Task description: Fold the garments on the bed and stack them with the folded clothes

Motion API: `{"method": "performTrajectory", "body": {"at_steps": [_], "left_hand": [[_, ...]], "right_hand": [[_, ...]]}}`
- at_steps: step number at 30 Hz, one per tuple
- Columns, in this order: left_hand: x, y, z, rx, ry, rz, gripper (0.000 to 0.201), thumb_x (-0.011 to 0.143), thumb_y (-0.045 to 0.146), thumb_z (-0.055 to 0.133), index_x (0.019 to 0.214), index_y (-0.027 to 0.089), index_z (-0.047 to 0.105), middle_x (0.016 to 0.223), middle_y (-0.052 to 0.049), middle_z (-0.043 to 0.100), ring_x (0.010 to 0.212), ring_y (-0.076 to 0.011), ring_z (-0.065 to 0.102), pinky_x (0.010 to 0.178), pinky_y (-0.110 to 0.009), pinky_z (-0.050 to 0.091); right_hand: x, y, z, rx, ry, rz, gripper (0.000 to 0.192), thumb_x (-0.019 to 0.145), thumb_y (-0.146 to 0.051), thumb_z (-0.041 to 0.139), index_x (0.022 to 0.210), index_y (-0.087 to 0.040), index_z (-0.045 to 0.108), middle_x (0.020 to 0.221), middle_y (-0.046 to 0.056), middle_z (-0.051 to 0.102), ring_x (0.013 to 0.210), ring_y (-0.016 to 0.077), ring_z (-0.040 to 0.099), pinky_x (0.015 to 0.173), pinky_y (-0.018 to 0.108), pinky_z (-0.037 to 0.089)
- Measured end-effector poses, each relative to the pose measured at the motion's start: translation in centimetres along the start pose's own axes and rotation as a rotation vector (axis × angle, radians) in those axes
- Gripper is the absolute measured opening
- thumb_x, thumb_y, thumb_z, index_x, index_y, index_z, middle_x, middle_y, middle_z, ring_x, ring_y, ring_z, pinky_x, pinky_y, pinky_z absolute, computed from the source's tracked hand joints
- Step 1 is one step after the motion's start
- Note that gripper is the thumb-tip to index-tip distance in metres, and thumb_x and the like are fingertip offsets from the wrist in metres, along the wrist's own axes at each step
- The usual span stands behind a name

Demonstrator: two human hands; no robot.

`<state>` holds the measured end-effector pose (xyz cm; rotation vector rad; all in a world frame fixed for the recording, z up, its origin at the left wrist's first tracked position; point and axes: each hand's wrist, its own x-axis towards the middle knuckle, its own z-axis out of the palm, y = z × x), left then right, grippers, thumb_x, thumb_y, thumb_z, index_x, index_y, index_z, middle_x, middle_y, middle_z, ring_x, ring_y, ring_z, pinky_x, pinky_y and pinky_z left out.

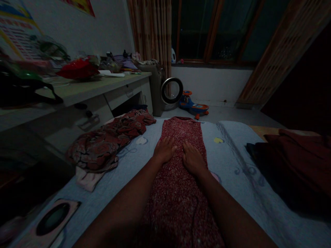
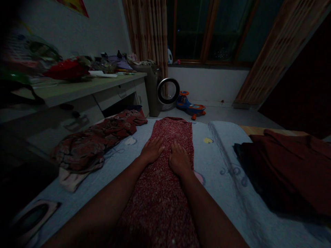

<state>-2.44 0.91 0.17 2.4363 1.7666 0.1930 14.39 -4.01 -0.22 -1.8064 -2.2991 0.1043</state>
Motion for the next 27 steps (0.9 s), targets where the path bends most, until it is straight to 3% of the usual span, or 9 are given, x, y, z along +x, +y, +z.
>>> {"method": "performTrajectory", "body": {"at_steps": [7,11,13,15,17,19,22,27], "left_hand": [[0.3,-1.9,-0.3,-0.012,-0.025,-0.161,0.064,0.099,0.057,0.019,0.153,0.025,0.031,0.162,-0.006,0.023,0.15,-0.0275,0.018,0.118,-0.059,0.016],[0.3,-2.2,-0.8,0.023,0.109,-0.243,0.062,0.099,0.053,0.023,0.149,0.02,0.039,0.159,-0.01,0.032,0.148,-0.0322,0.022,0.116,-0.065,0.01],[0.2,-1.6,-1.1,0.042,0.227,-0.195,0.057,0.1,0.046,0.027,0.147,0.017,0.04,0.157,-0.013,0.035,0.148,-0.0301,0.023,0.118,-0.061,0.012],[0.2,-0.7,-1.1,0.021,0.264,-0.049,0.053,0.1,0.038,0.03,0.147,0.016,0.04,0.157,-0.011,0.036,0.148,-0.0247,0.025,0.12,-0.049,0.019],[0.1,0.3,-0.8,-0.028,0.192,0.127,0.051,0.1,0.034,0.031,0.147,0.018,0.04,0.157,-0.008,0.036,0.147,-0.0199,0.027,0.119,-0.039,0.024],[0.0,1.1,-0.2,-0.057,0.086,0.234,0.051,0.1,0.034,0.031,0.148,0.019,0.038,0.158,-0.006,0.036,0.147,-0.0191,0.027,0.119,-0.037,0.024],[-0.2,1.5,0.4,-0.05,-0.001,0.239,0.054,0.101,0.038,0.03,0.151,0.019,0.034,0.16,-0.007,0.031,0.149,-0.0218,0.023,0.12,-0.042,0.021],[-0.2,1.0,0.3,-0.035,-0.034,0.178,0.059,0.101,0.046,0.024,0.153,0.018,0.029,0.162,-0.009,0.025,0.15,-0.0226,0.019,0.121,-0.044,0.018]], "right_hand": [[-0.1,-0.2,-0.3,0.013,-0.014,0.018,0.059,0.095,-0.023,0.033,0.151,-0.006,0.034,0.161,0.013,0.025,0.147,0.0241,0.026,0.119,0.041,0.021],[0.1,-0.2,-0.1,0.007,-0.015,0.017,0.059,0.095,-0.024,0.033,0.151,-0.006,0.033,0.16,0.013,0.025,0.147,0.024,0.025,0.118,0.042,0.021],[0.1,-0.1,0.0,0.005,-0.012,0.018,0.058,0.095,-0.024,0.033,0.151,-0.006,0.033,0.16,0.014,0.026,0.147,0.0242,0.025,0.118,0.042,0.021],[0.1,-0.1,0.1,0.006,-0.011,0.017,0.058,0.095,-0.024,0.032,0.151,-0.006,0.034,0.16,0.014,0.027,0.147,0.0242,0.026,0.118,0.042,0.02],[0.1,-0.1,0.1,0.008,-0.011,0.014,0.059,0.095,-0.024,0.032,0.151,-0.006,0.034,0.16,0.014,0.027,0.147,0.0242,0.026,0.118,0.042,0.021],[0.1,-0.1,0.0,0.009,-0.009,0.014,0.058,0.096,-0.025,0.031,0.151,-0.006,0.033,0.16,0.014,0.027,0.147,0.024,0.025,0.118,0.043,0.022],[0.0,-0.1,0.0,0.012,-0.007,0.014,0.058,0.096,-0.026,0.03,0.151,-0.006,0.033,0.16,0.013,0.026,0.147,0.024,0.025,0.118,0.043,0.022],[0.0,-0.2,-0.1,0.018,0.0,0.024,0.058,0.096,-0.026,0.032,0.151,-0.007,0.033,0.16,0.012,0.026,0.147,0.0244,0.026,0.118,0.042,0.021]]}}
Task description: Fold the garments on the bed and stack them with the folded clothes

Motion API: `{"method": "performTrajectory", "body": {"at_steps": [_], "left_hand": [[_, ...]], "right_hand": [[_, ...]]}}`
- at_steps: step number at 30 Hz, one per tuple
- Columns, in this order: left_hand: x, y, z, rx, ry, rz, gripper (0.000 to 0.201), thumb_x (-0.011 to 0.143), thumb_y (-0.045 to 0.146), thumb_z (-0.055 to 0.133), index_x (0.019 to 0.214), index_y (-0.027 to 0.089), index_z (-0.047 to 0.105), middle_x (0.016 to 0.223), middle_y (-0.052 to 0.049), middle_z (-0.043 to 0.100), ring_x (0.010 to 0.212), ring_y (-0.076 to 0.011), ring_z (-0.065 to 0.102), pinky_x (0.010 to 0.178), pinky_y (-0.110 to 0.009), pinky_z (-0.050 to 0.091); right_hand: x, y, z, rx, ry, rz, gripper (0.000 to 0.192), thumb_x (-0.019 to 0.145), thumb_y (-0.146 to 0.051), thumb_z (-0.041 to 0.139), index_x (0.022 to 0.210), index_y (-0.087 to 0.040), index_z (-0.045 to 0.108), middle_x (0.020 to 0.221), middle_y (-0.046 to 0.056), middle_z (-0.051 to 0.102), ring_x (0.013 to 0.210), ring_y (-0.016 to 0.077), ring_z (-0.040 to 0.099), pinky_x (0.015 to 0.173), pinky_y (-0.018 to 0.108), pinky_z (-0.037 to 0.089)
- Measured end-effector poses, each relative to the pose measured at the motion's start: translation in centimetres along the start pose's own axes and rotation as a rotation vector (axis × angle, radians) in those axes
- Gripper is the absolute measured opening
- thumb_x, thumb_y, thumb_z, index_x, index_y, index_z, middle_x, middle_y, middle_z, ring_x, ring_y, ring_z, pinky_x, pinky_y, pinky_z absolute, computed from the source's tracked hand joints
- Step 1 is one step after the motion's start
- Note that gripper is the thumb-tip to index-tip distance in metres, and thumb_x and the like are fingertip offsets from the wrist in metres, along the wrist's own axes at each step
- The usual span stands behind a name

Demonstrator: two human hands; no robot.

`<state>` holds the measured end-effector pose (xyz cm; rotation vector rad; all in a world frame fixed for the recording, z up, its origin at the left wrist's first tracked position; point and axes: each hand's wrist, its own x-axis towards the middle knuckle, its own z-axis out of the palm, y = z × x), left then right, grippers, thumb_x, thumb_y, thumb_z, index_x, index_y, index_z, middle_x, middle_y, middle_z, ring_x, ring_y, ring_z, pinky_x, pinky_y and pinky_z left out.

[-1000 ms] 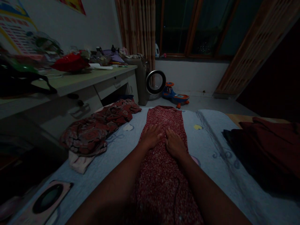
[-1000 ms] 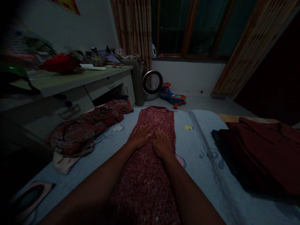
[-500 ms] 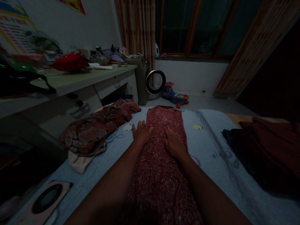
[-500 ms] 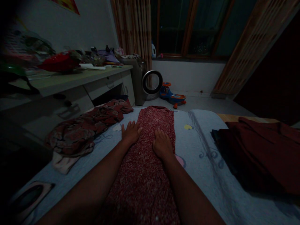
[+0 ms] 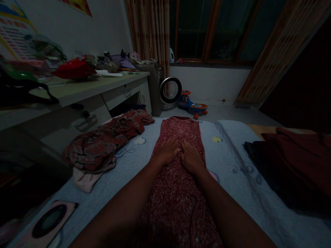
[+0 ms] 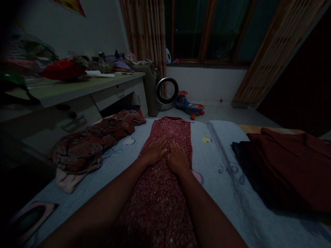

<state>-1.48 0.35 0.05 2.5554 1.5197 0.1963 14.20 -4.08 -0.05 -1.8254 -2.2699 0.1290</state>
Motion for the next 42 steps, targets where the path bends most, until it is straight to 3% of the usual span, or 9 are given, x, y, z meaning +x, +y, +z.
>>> {"method": "performTrajectory", "body": {"at_steps": [10,21,26,28,31,33,36,42], "left_hand": [[1.0,-1.8,0.3,0.035,0.038,-0.156,0.067,0.098,0.061,0.021,0.152,0.025,0.033,0.162,-0.009,0.026,0.149,-0.0296,0.019,0.119,-0.048,0.018],[1.0,-2.1,-0.4,0.018,0.059,-0.302,0.06,0.1,0.05,0.017,0.151,0.022,0.034,0.161,-0.009,0.027,0.149,-0.0278,0.022,0.117,-0.056,0.021],[1.0,-2.7,-0.9,0.068,0.201,-0.418,0.055,0.099,0.046,0.027,0.147,0.021,0.041,0.157,-0.011,0.035,0.146,-0.0326,0.027,0.116,-0.062,0.019],[0.9,-2.5,-1.1,0.103,0.307,-0.382,0.051,0.099,0.038,0.033,0.145,0.019,0.044,0.156,-0.012,0.037,0.146,-0.0308,0.027,0.117,-0.058,0.019],[1.0,-2.0,-1.1,0.083,0.376,-0.197,0.046,0.098,0.028,0.035,0.141,0.017,0.047,0.154,-0.01,0.041,0.143,-0.0237,0.034,0.118,-0.043,0.026],[1.0,-1.7,-0.8,0.028,0.334,-0.099,0.043,0.098,0.027,0.035,0.138,0.017,0.051,0.147,-0.009,0.05,0.137,-0.021,0.044,0.115,-0.037,0.032],[1.1,-1.8,-0.3,-0.031,0.256,-0.061,0.042,0.099,0.03,0.036,0.136,0.015,0.052,0.139,-0.01,0.058,0.128,-0.0216,0.053,0.11,-0.036,0.038],[1.0,-2.2,-0.2,0.011,0.231,-0.108,0.045,0.101,0.04,0.035,0.136,0.017,0.051,0.144,-0.011,0.053,0.134,-0.0247,0.046,0.111,-0.041,0.034]], "right_hand": [[0.0,-0.1,-0.1,-0.006,-0.005,-0.002,0.059,0.095,-0.024,0.033,0.151,-0.008,0.033,0.16,0.013,0.027,0.147,0.0236,0.026,0.117,0.041,0.022],[0.0,0.0,-0.1,-0.011,-0.011,0.002,0.059,0.095,-0.025,0.033,0.151,-0.009,0.033,0.161,0.011,0.026,0.147,0.0242,0.026,0.118,0.04,0.021],[0.1,0.0,-0.1,-0.005,-0.019,0.009,0.059,0.095,-0.025,0.034,0.151,-0.009,0.034,0.161,0.012,0.026,0.147,0.0243,0.027,0.118,0.04,0.02],[0.1,0.0,-0.1,-0.004,-0.025,0.015,0.059,0.095,-0.025,0.034,0.151,-0.009,0.034,0.161,0.012,0.026,0.147,0.024,0.027,0.119,0.04,0.02],[0.1,0.0,0.0,-0.003,-0.029,0.014,0.059,0.095,-0.024,0.035,0.151,-0.008,0.033,0.161,0.012,0.026,0.147,0.0242,0.025,0.119,0.041,0.02],[0.1,0.0,0.0,-0.001,-0.023,0.008,0.059,0.095,-0.024,0.035,0.151,-0.007,0.033,0.161,0.012,0.026,0.147,0.0244,0.025,0.119,0.041,0.02],[0.1,0.1,0.1,0.004,-0.015,0.003,0.059,0.094,-0.023,0.036,0.151,-0.006,0.033,0.161,0.013,0.026,0.147,0.0242,0.025,0.119,0.041,0.02],[0.1,0.1,0.0,0.01,-0.012,0.005,0.058,0.095,-0.024,0.034,0.15,-0.007,0.034,0.16,0.013,0.027,0.147,0.0237,0.025,0.119,0.041,0.02]]}}
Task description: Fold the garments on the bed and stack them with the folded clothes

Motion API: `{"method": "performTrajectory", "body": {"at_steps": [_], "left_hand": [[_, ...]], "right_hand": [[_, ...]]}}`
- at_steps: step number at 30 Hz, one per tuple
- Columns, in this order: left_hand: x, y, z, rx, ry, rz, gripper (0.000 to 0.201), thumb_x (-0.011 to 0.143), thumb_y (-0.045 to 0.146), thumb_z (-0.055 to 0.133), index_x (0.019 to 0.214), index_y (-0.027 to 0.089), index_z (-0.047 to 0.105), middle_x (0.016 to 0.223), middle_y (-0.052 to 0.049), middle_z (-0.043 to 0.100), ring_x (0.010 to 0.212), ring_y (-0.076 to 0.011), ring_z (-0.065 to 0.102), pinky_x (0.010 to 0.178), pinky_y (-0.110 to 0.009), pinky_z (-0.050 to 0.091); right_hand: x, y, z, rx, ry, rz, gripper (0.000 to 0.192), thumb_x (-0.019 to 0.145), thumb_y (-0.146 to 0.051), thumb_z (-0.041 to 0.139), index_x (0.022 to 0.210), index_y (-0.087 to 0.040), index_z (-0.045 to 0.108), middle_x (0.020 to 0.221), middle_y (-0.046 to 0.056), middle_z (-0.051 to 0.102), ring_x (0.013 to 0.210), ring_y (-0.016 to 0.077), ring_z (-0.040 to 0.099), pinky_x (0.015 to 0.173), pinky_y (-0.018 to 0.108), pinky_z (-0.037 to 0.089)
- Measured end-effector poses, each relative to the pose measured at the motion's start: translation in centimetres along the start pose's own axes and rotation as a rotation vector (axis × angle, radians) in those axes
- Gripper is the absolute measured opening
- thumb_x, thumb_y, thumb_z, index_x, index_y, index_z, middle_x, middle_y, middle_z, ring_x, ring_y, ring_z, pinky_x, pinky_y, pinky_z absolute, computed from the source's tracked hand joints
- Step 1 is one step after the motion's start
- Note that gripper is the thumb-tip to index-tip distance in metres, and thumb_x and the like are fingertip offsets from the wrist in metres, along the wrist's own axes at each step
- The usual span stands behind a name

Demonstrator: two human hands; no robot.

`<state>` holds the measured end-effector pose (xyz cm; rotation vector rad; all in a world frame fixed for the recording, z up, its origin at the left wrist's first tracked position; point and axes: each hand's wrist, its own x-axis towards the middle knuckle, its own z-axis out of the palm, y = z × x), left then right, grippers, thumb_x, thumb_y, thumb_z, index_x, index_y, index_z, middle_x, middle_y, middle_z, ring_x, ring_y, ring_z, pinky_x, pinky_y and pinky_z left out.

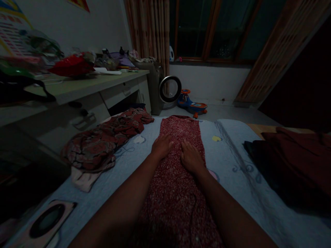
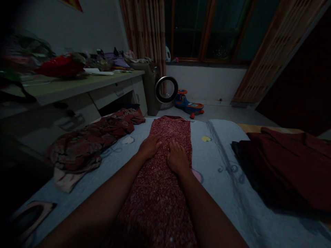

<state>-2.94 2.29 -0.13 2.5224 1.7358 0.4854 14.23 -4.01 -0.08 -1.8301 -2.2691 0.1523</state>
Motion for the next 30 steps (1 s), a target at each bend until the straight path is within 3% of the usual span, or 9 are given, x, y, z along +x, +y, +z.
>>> {"method": "performTrajectory", "body": {"at_steps": [6,9,12,15,17,20,24,30], "left_hand": [[-0.3,0.1,-0.2,-0.003,0.034,-0.035,0.045,0.103,0.042,0.027,0.126,0.017,0.056,0.137,-0.011,0.058,0.13,-0.0234,0.048,0.108,-0.04,0.036],[0.0,0.3,-0.9,-0.034,-0.025,-0.074,0.043,0.102,0.04,0.028,0.122,0.018,0.058,0.133,-0.01,0.06,0.127,-0.0238,0.05,0.107,-0.043,0.037],[0.7,1.3,-1.7,-0.05,-0.053,-0.17,0.04,0.098,0.035,0.038,0.13,0.017,0.054,0.145,-0.012,0.051,0.137,-0.0276,0.041,0.112,-0.051,0.031],[1.1,3.3,-1.9,-0.116,-0.01,-0.143,0.047,0.093,0.021,0.041,0.139,0.013,0.048,0.153,-0.013,0.042,0.143,-0.0241,0.033,0.118,-0.043,0.025],[1.1,4.7,-1.3,-0.189,0.014,-0.091,0.048,0.092,0.016,0.04,0.139,0.011,0.049,0.151,-0.014,0.044,0.142,-0.0212,0.037,0.119,-0.037,0.026],[0.6,5.8,0.3,-0.274,0.045,-0.031,0.047,0.092,0.014,0.036,0.136,0.012,0.053,0.146,-0.013,0.051,0.137,-0.0203,0.044,0.118,-0.037,0.03],[-0.1,5.4,2.0,-0.303,0.049,0.036,0.047,0.094,0.017,0.035,0.137,0.01,0.052,0.144,-0.014,0.053,0.135,-0.0196,0.047,0.117,-0.035,0.033],[-0.3,5.0,2.7,-0.232,0.061,0.047,0.048,0.097,0.022,0.033,0.142,0.009,0.045,0.146,-0.014,0.051,0.135,-0.0214,0.047,0.117,-0.037,0.032]], "right_hand": [[0.0,0.0,-0.1,0.004,0.0,-0.002,0.058,0.094,-0.024,0.034,0.15,-0.008,0.035,0.16,0.013,0.027,0.147,0.0246,0.026,0.118,0.043,0.021],[0.0,-0.1,-0.1,0.016,-0.001,-0.003,0.059,0.095,-0.024,0.034,0.151,-0.006,0.033,0.16,0.014,0.026,0.147,0.0251,0.026,0.118,0.043,0.021],[0.0,-0.1,-0.1,0.023,0.003,0.002,0.059,0.095,-0.024,0.034,0.151,-0.007,0.033,0.16,0.013,0.026,0.147,0.0254,0.026,0.118,0.042,0.02],[0.0,0.0,0.0,0.024,0.014,-0.003,0.059,0.095,-0.025,0.034,0.151,-0.008,0.035,0.16,0.013,0.027,0.147,0.0253,0.027,0.118,0.042,0.02],[-0.1,0.0,0.0,0.023,0.018,-0.009,0.058,0.095,-0.026,0.034,0.151,-0.008,0.035,0.16,0.013,0.028,0.147,0.0251,0.027,0.118,0.042,0.021],[-0.1,0.0,0.0,0.024,0.018,-0.006,0.058,0.097,-0.027,0.031,0.152,-0.008,0.033,0.159,0.013,0.029,0.146,0.0249,0.028,0.118,0.042,0.021],[-0.1,0.0,0.0,0.028,0.021,-0.003,0.059,0.097,-0.025,0.029,0.152,-0.006,0.031,0.159,0.014,0.028,0.147,0.0247,0.027,0.119,0.042,0.021],[0.1,0.2,0.1,0.068,0.042,0.009,0.058,0.099,-0.026,0.022,0.151,-0.002,0.031,0.157,0.017,0.032,0.146,0.0232,0.029,0.118,0.041,0.025]]}}
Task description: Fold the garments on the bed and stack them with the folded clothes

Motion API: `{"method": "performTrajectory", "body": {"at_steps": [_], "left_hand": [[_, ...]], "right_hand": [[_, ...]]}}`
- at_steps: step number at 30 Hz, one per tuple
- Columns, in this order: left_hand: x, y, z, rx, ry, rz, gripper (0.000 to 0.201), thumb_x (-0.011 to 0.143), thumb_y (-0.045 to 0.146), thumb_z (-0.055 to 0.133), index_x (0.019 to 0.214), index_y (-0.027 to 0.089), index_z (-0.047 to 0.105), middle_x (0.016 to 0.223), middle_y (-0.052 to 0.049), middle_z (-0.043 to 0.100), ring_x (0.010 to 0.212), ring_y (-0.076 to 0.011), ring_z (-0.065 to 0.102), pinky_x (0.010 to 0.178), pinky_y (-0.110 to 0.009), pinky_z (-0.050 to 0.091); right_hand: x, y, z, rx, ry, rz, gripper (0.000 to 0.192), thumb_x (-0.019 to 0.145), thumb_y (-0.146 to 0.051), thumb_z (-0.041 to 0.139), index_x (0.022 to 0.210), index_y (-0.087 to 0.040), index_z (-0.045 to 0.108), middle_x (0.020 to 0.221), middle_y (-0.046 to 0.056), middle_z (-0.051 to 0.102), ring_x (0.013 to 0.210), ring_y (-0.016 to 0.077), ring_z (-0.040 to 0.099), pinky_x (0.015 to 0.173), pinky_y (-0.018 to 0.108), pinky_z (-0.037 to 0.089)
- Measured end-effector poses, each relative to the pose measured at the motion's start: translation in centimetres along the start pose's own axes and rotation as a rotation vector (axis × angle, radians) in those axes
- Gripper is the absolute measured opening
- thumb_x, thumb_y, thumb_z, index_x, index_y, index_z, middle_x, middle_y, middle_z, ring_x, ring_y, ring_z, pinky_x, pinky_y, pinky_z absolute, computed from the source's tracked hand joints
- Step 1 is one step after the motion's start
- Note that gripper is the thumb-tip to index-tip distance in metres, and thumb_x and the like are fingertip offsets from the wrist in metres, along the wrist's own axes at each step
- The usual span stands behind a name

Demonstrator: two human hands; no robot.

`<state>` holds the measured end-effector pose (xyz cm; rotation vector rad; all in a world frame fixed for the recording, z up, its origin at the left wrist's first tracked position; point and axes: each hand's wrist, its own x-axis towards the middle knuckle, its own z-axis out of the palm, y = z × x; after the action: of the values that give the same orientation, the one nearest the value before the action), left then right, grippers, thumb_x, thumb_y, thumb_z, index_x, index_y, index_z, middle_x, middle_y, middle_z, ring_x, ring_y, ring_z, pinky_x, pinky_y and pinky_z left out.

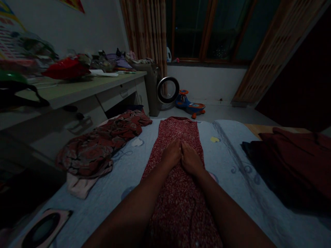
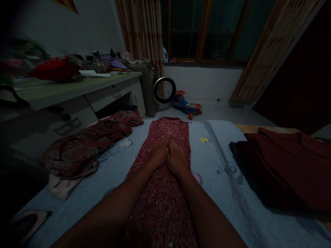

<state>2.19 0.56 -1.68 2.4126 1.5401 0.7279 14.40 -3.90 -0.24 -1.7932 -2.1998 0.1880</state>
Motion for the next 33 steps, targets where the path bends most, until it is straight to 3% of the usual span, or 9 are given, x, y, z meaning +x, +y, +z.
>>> {"method": "performTrajectory", "body": {"at_steps": [8,14,20,25,33], "left_hand": [[-0.5,0.5,-0.2,0.161,-0.081,0.027,0.048,0.099,0.026,0.035,0.143,0.01,0.045,0.152,-0.014,0.044,0.142,-0.0239,0.037,0.12,-0.041,0.025],[-0.6,1.2,-0.8,0.169,-0.131,-0.003,0.053,0.1,0.038,0.033,0.145,0.012,0.043,0.155,-0.013,0.04,0.146,-0.0237,0.031,0.12,-0.041,0.023],[-0.5,1.2,-0.7,0.155,-0.15,-0.014,0.059,0.099,0.041,0.034,0.149,0.012,0.037,0.159,-0.011,0.032,0.148,-0.0255,0.026,0.121,-0.044,0.021],[-0.3,1.5,-1.1,0.162,-0.186,-0.021,0.057,0.098,0.036,0.036,0.15,0.012,0.036,0.159,-0.01,0.031,0.148,-0.0253,0.025,0.121,-0.044,0.018],[-0.4,1.4,-0.8,0.171,-0.185,-0.027,0.067,0.097,0.055,0.035,0.15,0.015,0.037,0.158,-0.012,0.033,0.148,-0.0279,0.025,0.121,-0.046,0.02]], "right_hand": [[0.2,1.8,-0.2,-0.085,-0.067,0.042,0.064,0.1,-0.041,0.03,0.151,-0.004,0.032,0.158,0.017,0.031,0.147,0.0269,0.027,0.118,0.043,0.023],[0.3,4.1,-1.8,-0.13,-0.12,0.058,0.071,0.095,-0.055,0.041,0.147,-0.007,0.039,0.157,0.018,0.032,0.145,0.0305,0.03,0.115,0.044,0.026],[2.7,4.8,-4.3,-0.007,-0.088,0.0,0.04,0.099,-0.038,0.036,0.12,-0.015,0.061,0.126,0.013,0.064,0.116,0.0231,0.059,0.1,0.034,0.041],[5.5,4.0,-2.6,0.134,-0.056,-0.192,0.045,0.099,-0.028,0.029,0.134,-0.014,0.053,0.141,0.011,0.055,0.131,0.0193,0.049,0.111,0.034,0.035],[8.4,6.5,-0.1,-0.066,-0.051,-0.128,0.052,0.101,-0.035,0.032,0.145,-0.012,0.043,0.155,0.013,0.038,0.144,0.0224,0.033,0.118,0.04,0.025]]}}
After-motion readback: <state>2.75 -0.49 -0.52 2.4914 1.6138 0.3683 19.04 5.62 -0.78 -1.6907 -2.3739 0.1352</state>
